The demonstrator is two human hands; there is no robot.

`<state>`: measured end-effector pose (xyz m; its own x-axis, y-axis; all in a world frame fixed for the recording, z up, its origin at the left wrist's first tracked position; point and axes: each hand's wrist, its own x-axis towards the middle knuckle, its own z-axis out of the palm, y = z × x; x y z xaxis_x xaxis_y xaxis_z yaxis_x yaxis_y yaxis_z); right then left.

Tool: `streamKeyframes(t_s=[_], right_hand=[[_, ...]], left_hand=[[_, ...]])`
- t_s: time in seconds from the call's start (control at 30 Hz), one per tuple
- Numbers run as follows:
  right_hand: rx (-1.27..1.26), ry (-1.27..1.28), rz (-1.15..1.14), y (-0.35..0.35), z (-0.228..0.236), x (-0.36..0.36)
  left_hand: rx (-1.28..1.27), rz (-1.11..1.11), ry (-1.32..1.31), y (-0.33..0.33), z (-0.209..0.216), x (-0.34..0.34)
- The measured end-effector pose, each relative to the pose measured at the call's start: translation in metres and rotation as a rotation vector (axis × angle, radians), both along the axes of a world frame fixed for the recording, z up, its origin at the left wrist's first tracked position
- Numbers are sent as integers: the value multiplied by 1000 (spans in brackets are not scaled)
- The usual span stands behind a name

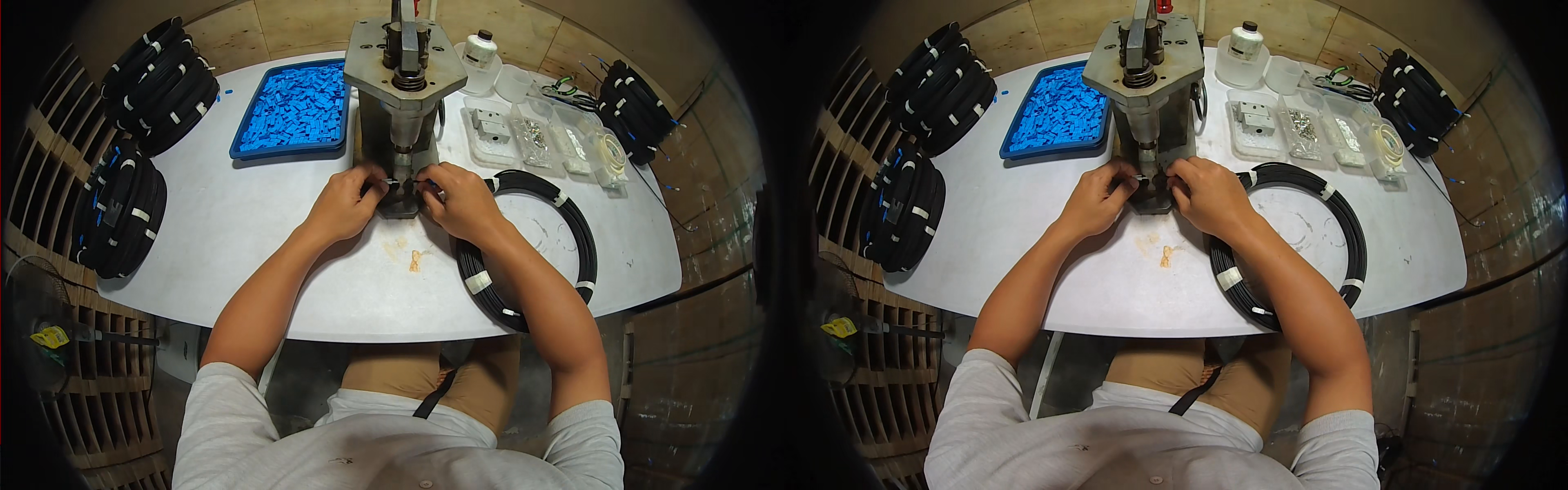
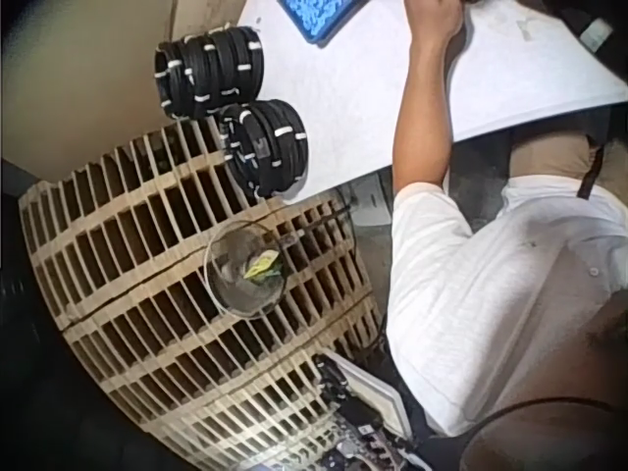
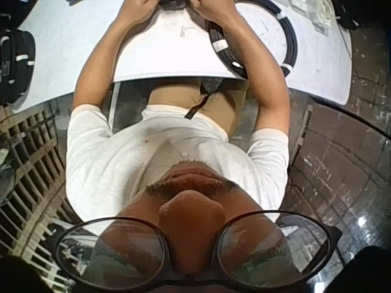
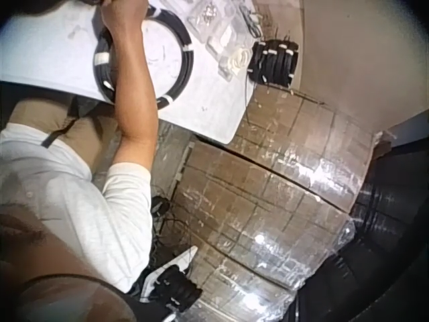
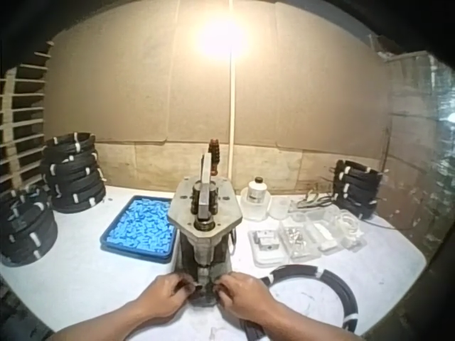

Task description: Crimping connectors onto the ends of a coiled electrical cable using an industrial press machine.

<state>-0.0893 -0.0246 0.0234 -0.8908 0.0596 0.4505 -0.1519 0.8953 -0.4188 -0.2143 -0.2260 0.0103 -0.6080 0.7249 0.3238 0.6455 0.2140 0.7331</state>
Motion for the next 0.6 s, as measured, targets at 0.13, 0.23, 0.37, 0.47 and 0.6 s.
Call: streamKeyframes(t_s=[0.13,0.23,0.37,0.47,0.6], right_hand=[[7,-1,0,0,-1,0],[7,10,1,0,-1,0],[-5,38,-5,0,-3,-1],[22,25,-22,-1,-2,-1],[26,21,-34,-1,-1,-1]], left_hand=[[0,-7,-12,0,-1,-1],[7,12,2,1,-1,1],[9,18,-16,3,-1,1],[-1,38,-12,4,0,2],[6,52,-17,5,-2,0]])
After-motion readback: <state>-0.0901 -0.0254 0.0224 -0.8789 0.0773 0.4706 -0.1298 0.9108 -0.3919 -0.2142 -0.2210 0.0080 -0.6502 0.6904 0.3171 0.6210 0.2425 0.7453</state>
